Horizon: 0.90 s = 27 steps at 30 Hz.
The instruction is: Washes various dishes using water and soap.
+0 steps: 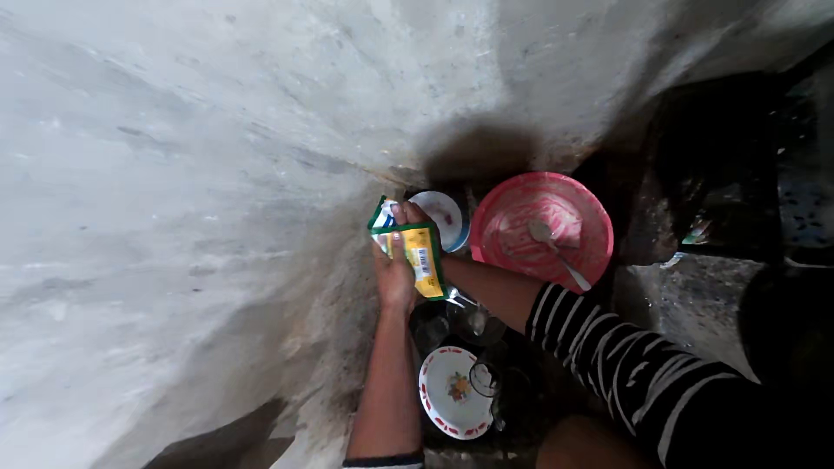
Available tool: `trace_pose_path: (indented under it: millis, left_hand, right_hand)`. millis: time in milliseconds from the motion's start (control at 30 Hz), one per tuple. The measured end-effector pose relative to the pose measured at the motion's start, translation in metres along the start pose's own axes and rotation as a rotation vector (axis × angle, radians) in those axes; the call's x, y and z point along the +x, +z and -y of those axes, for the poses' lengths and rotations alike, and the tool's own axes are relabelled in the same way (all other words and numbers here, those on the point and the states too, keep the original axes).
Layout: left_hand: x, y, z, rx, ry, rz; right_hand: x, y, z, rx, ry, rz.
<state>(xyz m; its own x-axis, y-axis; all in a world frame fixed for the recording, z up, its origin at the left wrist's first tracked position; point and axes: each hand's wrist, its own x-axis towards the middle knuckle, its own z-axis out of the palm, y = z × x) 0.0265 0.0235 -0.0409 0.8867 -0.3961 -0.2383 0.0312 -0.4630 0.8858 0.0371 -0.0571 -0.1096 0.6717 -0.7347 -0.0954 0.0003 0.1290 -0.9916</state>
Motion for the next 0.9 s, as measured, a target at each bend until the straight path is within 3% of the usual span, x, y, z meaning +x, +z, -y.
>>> trace_pose_path:
  millis: [100,267,400,467,600,633,700,767,900]
  left_hand:
    - [-0.001,0.005,0.008,0.103,0.011,-0.104]
    - [-0.030,-0.001,0.016,0.499,-0.043,-0.244]
    - [-0.070,-0.025,-0.001,0.620,0.005,-0.389]
    - [-0.116,-0.063,0.009,0.640,0.142,-0.431]
    - [-0.252,-0.191,0.049,0.834,0.399,-0.108]
    - [-0.288,-0.227,0.057,0.888,0.395,-0.110]
    - [-0.352,-0.294,0.069,0.919,0.272,-0.308]
    - [-0.407,-0.348,0.074,0.955,0.036,-0.592]
    - [-0.476,-0.415,0.119,0.936,-0.502,-1.117]
  right_hand:
    - [-0.006,0.005,-0.007,-0.039,-0.073,0.010]
    - [-0.010,-0.016,-0.018,-0.366,-0.279,0.355]
    - [0.004,-0.013,-0.007,-0.465,-0.294,0.464]
    - [0.016,-0.019,-0.013,-0.569,-0.315,0.483]
    - [0.036,-0.034,-0.034,-0.905,-0.278,0.721]
    - [0.035,-0.034,-0.043,-0.931,-0.284,0.722]
    - [0.019,-0.032,-0.042,-0.926,-0.339,0.674]
    - [0.003,-0.032,-0.039,-0.966,-0.355,0.637]
    - [-0.011,-0.032,-0.034,-1.038,-0.287,0.688]
